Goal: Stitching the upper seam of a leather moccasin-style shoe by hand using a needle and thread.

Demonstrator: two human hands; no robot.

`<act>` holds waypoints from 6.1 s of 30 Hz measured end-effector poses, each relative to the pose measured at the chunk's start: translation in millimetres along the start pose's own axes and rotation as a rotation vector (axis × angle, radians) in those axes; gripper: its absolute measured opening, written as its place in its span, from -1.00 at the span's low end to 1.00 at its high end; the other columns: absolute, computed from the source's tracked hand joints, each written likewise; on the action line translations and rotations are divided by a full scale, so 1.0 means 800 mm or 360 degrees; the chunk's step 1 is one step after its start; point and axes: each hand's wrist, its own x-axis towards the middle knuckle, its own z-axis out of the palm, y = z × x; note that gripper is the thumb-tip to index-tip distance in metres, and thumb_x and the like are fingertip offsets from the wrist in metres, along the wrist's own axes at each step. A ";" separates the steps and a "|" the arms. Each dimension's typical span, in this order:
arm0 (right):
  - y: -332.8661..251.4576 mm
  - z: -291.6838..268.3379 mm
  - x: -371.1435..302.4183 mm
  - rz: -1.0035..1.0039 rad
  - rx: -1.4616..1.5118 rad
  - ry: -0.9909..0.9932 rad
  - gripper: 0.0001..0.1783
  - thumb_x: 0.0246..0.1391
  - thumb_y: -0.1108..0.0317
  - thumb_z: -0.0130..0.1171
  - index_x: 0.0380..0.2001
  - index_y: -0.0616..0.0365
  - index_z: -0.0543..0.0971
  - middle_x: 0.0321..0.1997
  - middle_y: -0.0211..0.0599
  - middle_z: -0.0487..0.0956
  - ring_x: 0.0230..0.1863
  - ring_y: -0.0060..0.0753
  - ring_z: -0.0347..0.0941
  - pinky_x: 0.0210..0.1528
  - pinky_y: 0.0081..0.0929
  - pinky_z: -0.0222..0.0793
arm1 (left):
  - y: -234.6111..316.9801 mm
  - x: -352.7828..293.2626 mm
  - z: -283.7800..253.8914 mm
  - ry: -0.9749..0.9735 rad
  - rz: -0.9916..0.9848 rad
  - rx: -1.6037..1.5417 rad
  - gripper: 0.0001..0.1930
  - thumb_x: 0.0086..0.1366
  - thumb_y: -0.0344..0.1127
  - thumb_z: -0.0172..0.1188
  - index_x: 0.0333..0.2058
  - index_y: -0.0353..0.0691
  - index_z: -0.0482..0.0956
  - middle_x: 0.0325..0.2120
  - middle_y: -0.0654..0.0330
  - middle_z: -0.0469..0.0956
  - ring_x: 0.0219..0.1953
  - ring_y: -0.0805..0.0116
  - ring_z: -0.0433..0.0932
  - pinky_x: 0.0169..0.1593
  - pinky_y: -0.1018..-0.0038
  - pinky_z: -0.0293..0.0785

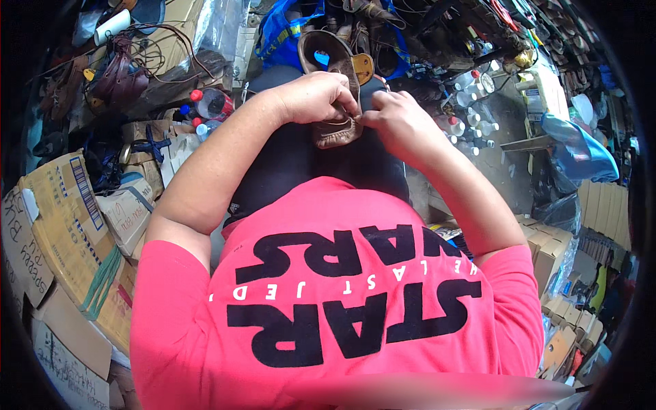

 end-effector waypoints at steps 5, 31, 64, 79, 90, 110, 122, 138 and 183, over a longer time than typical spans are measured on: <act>0.001 0.022 0.016 -0.0021 0.0086 -0.0009 -0.79 -0.09 0.47 0.12 -0.35 0.03 0.65 -0.37 -0.18 0.51 -0.23 -0.05 0.49 -0.16 -0.17 0.39 | -0.007 0.005 0.006 0.0081 -0.0070 0.0010 -0.77 -0.01 -0.41 0.36 -0.30 -0.17 0.66 -0.33 0.13 0.49 -0.22 0.18 0.53 -0.13 0.36 0.46; 0.094 0.078 -0.100 0.0709 0.0180 0.0046 -0.59 0.15 0.01 0.11 -0.51 0.15 0.52 -0.47 -0.04 0.54 -0.35 0.08 0.49 -0.36 -0.13 0.37 | -0.030 -0.152 -0.006 0.1345 -0.0192 -0.2625 -0.51 0.44 0.01 -0.11 -0.69 0.01 0.16 -0.77 0.41 -0.01 -0.71 0.50 0.01 -0.28 0.39 0.28; -0.024 0.024 0.017 0.0919 0.0073 0.0110 -0.61 -0.02 -0.04 0.27 -0.48 0.09 0.60 -0.52 -0.13 0.60 -0.37 -0.08 0.58 -0.30 -0.19 0.47 | -0.052 0.041 -0.043 0.0163 -0.1426 0.0533 -0.31 -0.09 0.06 0.42 0.00 -0.18 0.53 -0.01 0.05 0.55 0.00 0.11 0.56 0.11 0.07 0.36; 0.008 0.025 -0.009 0.0493 0.0744 0.0037 -0.56 0.04 0.08 0.23 -0.63 0.24 0.45 -0.59 -0.06 0.43 -0.46 0.03 0.44 -0.43 -0.14 0.29 | 0.007 0.020 0.024 0.0907 0.0063 -0.0069 -0.55 -0.06 -0.26 0.42 -0.17 -0.20 0.48 -0.30 0.14 0.50 -0.12 0.17 0.51 -0.02 0.36 0.43; -0.007 -0.001 -0.062 0.0481 0.1037 0.0475 -0.87 0.03 0.41 0.28 -0.33 0.19 0.64 -0.49 -0.30 0.44 -0.48 -0.34 0.39 -0.40 -0.48 0.31 | -0.014 0.033 0.009 0.0318 -0.0010 -0.0327 -0.82 0.04 -0.29 0.37 -0.39 -0.20 0.61 -0.33 0.19 0.46 -0.17 0.27 0.47 -0.06 0.42 0.40; -0.015 0.004 -0.027 0.0609 0.0502 0.0246 -0.78 -0.04 0.43 0.23 -0.26 0.07 0.69 -0.45 -0.16 0.52 -0.39 -0.15 0.54 -0.30 -0.36 0.46 | -0.002 0.031 -0.016 0.0035 -0.0073 -0.0278 -0.82 0.04 -0.40 0.31 -0.32 -0.10 0.73 -0.35 0.23 0.42 -0.19 0.31 0.45 -0.06 0.45 0.38; -0.001 0.000 -0.020 0.0511 0.0537 0.0231 -0.79 -0.05 0.45 0.23 -0.28 0.06 0.68 -0.36 -0.18 0.57 -0.32 -0.14 0.57 -0.25 -0.35 0.48 | -0.008 0.033 -0.013 -0.0019 -0.0072 -0.0231 -0.76 0.03 -0.33 0.37 -0.26 -0.05 0.72 -0.24 0.19 0.42 -0.11 0.25 0.44 0.02 0.43 0.37; -0.011 0.047 -0.029 0.0422 0.0431 0.0680 -0.89 -0.06 0.37 0.25 -0.38 -0.01 0.65 -0.49 -0.30 0.55 -0.40 -0.12 0.49 -0.36 -0.26 0.39 | -0.007 0.030 -0.013 0.0003 -0.0086 -0.0148 -0.69 -0.05 -0.35 0.40 -0.24 -0.01 0.71 -0.22 0.20 0.43 -0.08 0.22 0.44 0.04 0.40 0.38; 0.047 0.041 -0.013 0.0416 0.1195 0.0062 -0.60 -0.01 0.69 0.09 -0.20 -0.03 0.70 -0.39 -0.42 0.41 -0.27 -0.49 0.37 -0.09 -0.58 0.34 | 0.011 -0.058 0.043 0.0873 -0.0138 0.0519 -0.77 0.07 -0.36 0.26 -0.32 0.19 0.72 -0.49 0.40 0.39 -0.27 0.36 0.38 -0.13 0.36 0.16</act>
